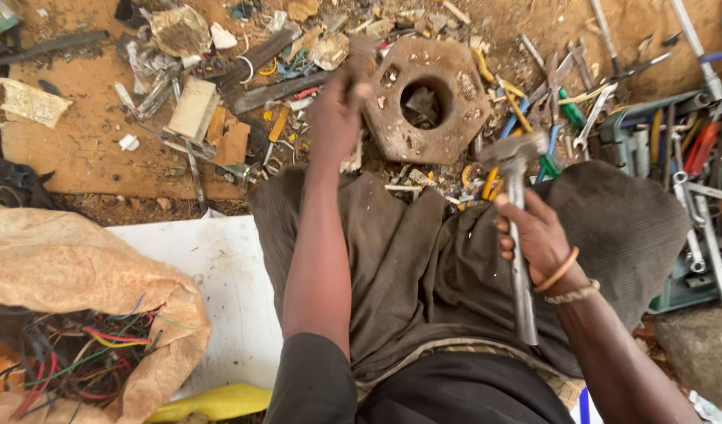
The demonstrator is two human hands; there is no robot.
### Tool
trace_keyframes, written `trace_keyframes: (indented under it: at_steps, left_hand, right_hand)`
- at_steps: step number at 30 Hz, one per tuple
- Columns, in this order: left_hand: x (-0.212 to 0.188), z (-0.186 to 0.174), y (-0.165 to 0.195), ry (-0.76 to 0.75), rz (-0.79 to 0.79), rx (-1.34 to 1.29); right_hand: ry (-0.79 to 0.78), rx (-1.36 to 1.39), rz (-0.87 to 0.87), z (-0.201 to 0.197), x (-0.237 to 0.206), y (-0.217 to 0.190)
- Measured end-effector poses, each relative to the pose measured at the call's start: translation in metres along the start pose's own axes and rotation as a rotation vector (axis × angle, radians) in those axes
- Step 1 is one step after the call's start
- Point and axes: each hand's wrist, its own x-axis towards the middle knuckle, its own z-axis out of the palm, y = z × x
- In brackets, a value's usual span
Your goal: The person dismantles small electrical components, likely switches or sockets, using a hammer, pliers, and a screwdriver. They repeatedly strike the components on a metal anvil to break them apart, then use pliers to pull out metal pins and wires, and a screwdriver to pry open plastic casings.
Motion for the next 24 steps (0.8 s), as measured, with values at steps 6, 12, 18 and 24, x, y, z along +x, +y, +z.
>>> trace_keyframes:
  at_steps: [6, 12, 18, 24]
  left_hand:
    - [0.006, -0.034, -0.009, 0.405, -0.019, 0.698]
    - [-0.029, 0.03, 0.004, -0.298, 0.341, 0.401]
    - [-0.02, 0.04, 0.001, -0.28, 0.583, 0.541]
    - [-0.072, -0.012, -0.003, -0.005, 0.612, 0.515]
  right_hand:
    - [-0.365, 0.296, 0.215, -0.006, 0.063, 0.05]
    - [-0.291, -0.442, 0.064, -0.025, 0.027, 0.013]
    - [-0.186, -1.171, -0.389, -0.048, -0.029, -0.008]
    - [-0.021, -1.464, -0.407, -0.045, -0.033, 0.009]
